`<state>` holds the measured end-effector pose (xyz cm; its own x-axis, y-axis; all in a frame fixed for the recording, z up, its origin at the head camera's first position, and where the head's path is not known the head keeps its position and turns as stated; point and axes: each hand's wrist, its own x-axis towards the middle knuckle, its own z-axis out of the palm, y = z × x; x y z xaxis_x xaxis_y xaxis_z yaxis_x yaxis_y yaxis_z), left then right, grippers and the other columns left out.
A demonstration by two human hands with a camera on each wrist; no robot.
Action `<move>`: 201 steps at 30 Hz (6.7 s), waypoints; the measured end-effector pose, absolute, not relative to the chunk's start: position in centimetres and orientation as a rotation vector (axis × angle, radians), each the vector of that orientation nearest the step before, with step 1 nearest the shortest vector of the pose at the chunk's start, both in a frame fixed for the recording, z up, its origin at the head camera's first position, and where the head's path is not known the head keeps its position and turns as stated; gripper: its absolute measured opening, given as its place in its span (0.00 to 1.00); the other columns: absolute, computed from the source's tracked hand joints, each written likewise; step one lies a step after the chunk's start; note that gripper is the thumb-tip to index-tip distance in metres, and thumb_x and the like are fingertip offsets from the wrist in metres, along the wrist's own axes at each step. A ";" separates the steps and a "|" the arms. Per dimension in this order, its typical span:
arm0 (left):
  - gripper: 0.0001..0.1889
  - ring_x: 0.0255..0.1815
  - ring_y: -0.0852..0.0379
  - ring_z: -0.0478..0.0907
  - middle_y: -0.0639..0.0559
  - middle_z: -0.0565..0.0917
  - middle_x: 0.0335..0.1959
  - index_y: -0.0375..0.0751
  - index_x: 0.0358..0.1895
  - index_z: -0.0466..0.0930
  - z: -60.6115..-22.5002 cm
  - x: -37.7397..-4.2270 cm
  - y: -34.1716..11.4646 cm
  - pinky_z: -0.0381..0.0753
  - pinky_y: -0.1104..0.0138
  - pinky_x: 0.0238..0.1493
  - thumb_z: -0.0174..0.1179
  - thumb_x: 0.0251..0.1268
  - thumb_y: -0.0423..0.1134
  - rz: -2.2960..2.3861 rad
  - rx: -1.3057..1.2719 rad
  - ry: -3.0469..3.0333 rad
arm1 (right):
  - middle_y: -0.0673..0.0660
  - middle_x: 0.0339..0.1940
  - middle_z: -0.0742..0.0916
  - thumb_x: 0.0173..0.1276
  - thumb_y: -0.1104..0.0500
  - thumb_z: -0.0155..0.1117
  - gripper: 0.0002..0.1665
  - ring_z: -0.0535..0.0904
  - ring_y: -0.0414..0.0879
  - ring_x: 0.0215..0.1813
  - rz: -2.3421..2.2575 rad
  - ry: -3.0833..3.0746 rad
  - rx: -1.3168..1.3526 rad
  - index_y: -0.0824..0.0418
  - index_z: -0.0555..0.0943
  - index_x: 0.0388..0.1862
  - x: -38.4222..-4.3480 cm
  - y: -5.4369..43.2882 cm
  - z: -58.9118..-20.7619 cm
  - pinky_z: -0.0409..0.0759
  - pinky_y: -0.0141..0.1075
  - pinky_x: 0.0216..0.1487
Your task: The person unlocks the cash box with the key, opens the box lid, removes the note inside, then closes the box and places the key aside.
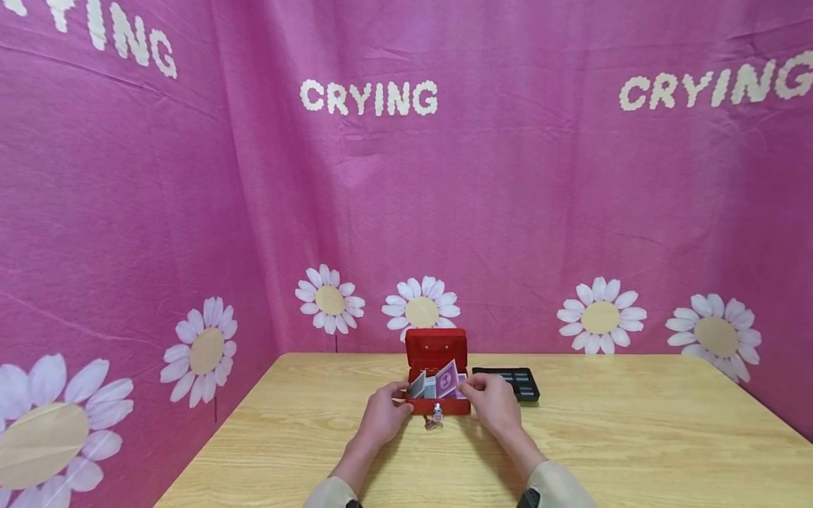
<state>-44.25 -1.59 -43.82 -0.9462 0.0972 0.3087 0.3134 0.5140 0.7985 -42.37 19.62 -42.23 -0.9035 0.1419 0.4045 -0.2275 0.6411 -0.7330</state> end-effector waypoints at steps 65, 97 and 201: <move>0.19 0.43 0.53 0.80 0.43 0.85 0.45 0.34 0.58 0.79 -44.0 -44.3 -1.6 0.83 0.59 0.47 0.62 0.62 0.26 -1.416 -0.341 -2.528 | 0.50 0.23 0.84 0.63 0.56 0.69 0.09 0.71 0.39 0.29 1.236 -2.397 -0.003 0.60 0.86 0.30 -39.8 22.8 -40.7 0.68 0.32 0.33; 0.20 0.43 0.53 0.81 0.43 0.85 0.45 0.34 0.58 0.79 -44.0 -44.2 -1.6 0.83 0.59 0.47 0.62 0.62 0.26 -1.414 -0.350 -2.538 | 0.54 0.26 0.85 0.64 0.58 0.67 0.07 0.72 0.40 0.30 1.224 -2.434 -0.037 0.60 0.85 0.30 -38.8 24.7 -41.7 0.70 0.32 0.35; 0.19 0.43 0.53 0.81 0.44 0.86 0.43 0.33 0.57 0.80 -44.1 -44.5 -1.6 0.83 0.59 0.46 0.63 0.61 0.26 -1.390 -0.369 -2.524 | 0.48 0.25 0.83 0.63 0.48 0.66 0.10 0.72 0.44 0.29 0.911 -2.685 -0.091 0.52 0.85 0.29 -37.1 26.1 -41.8 0.65 0.36 0.28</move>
